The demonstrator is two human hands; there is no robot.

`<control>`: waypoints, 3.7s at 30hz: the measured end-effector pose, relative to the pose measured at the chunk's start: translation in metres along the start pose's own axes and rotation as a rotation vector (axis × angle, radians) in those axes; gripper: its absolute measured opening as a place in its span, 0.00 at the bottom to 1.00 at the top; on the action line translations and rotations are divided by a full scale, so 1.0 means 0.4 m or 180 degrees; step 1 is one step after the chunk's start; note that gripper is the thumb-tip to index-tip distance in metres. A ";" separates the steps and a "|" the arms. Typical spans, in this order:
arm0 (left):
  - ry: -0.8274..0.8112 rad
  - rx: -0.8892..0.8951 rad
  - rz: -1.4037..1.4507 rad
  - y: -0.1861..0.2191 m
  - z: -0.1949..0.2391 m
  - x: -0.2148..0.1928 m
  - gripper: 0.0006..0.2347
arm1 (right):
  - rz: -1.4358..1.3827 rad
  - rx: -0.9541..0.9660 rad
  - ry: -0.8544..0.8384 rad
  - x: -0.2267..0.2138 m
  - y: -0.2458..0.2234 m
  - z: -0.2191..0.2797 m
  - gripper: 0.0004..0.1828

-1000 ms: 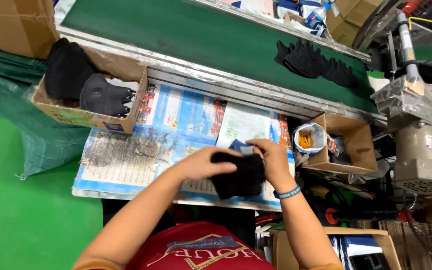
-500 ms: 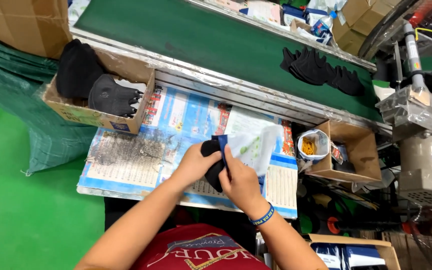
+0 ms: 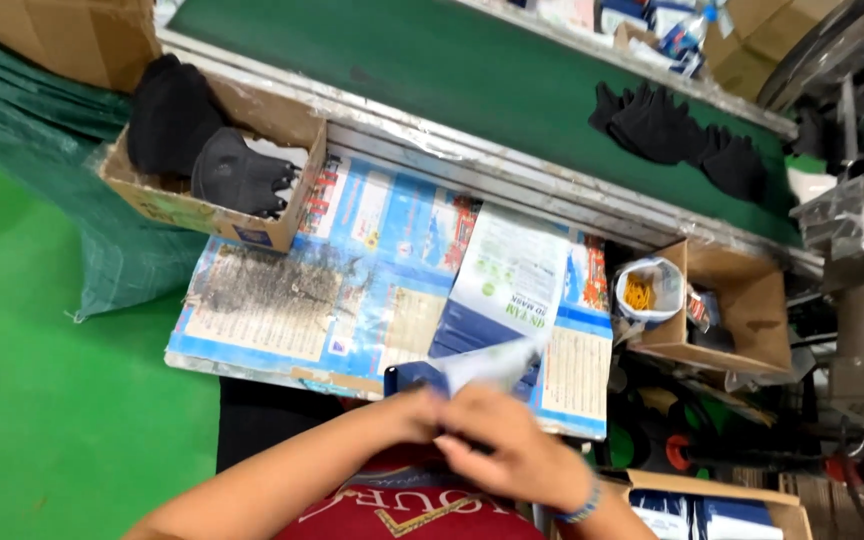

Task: Manually placing black face masks into individual plastic packaging sleeves at a conveyor belt station.

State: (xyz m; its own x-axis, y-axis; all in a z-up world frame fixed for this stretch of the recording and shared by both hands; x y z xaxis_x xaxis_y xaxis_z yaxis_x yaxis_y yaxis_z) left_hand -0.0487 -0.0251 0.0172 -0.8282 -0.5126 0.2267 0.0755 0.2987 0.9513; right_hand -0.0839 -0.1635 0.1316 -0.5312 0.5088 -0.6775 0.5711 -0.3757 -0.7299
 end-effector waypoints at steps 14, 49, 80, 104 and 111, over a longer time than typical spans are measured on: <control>0.1610 0.0401 -0.3683 0.345 0.026 0.038 0.16 | -0.1981 0.1354 0.1282 -0.044 0.161 0.088 0.13; 0.2251 -0.0575 -0.1359 0.154 -0.029 -0.619 0.09 | 0.1422 0.2307 0.2814 -0.725 1.121 -0.026 0.42; 0.1600 -0.0768 -0.2173 0.297 0.071 -0.307 0.34 | -0.2467 0.0090 0.0534 -0.080 0.364 -0.195 0.22; 0.1596 0.0153 -0.0098 0.046 0.240 -0.239 0.32 | -0.3008 0.1221 0.0512 0.199 0.319 -0.177 0.18; 0.0632 -0.0306 -0.0295 0.123 0.326 -0.278 0.17 | -0.0291 0.0640 0.0538 0.038 0.338 0.033 0.14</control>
State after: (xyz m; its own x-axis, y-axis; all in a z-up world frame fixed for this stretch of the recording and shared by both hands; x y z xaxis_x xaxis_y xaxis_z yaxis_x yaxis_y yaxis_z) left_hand -0.0253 0.1515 0.0117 -0.7093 -0.6852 0.1652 0.0647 0.1700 0.9833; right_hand -0.0230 -0.2169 0.0213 -0.4532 0.6635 -0.5954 0.3809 -0.4597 -0.8022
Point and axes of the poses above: each hand's wrist, its own z-axis away from the middle knuckle, its own x-axis out of the palm, y = z × x, the point moved 1 cm from there along -z, towards the middle knuckle, and after that the axes turned 12 degrees about -y, right-handed, at the moved point
